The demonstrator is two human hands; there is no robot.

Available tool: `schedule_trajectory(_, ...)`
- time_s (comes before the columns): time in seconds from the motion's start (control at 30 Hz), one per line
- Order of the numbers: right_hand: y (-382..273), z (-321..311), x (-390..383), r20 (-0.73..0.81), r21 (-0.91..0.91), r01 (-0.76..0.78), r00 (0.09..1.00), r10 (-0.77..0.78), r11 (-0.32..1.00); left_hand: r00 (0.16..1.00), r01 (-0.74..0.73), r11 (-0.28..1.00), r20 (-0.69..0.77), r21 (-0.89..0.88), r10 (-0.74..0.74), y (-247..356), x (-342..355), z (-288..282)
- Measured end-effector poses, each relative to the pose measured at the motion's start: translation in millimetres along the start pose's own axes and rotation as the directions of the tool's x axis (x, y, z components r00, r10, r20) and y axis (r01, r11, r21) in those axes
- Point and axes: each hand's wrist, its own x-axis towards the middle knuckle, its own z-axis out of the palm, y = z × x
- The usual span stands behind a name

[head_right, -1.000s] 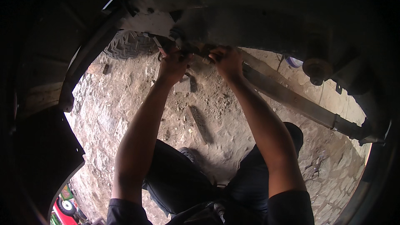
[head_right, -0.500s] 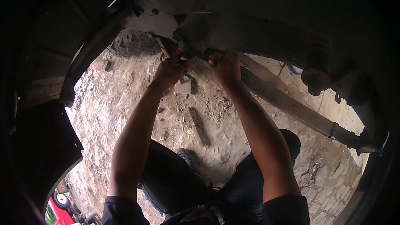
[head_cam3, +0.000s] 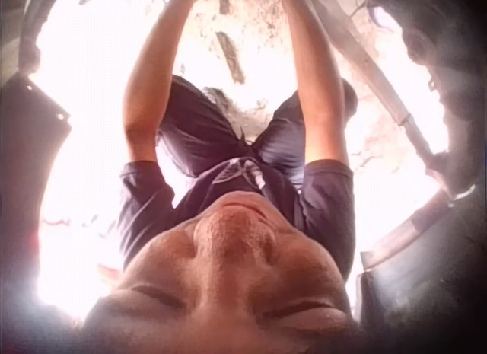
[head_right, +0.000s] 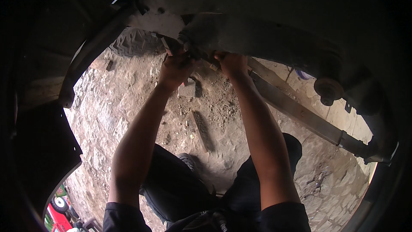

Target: The person crouches under a vehicle and uses a small metal tool to scrape and pry at a component on the undercarriage. They repeatedly scrape the same area and occasionally pause to inspect the spot.

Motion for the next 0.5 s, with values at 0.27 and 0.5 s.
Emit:
schedule_trajectory(0.27,-6.1,-5.7,-6.9,0.012,-0.013,0.005,1.000,-0.005,1.000,0.999,-0.053,0.996,-0.001,-0.068,0.053,-7.1,1.9,2.8)
schedule_trajectory(0.5,1.0,-23.3,-18.7,0.062,0.141,-0.003,0.998,-0.006,0.990,0.996,-0.072,0.997,0.050,0.018,0.071,-8.7,3.4,-4.4)
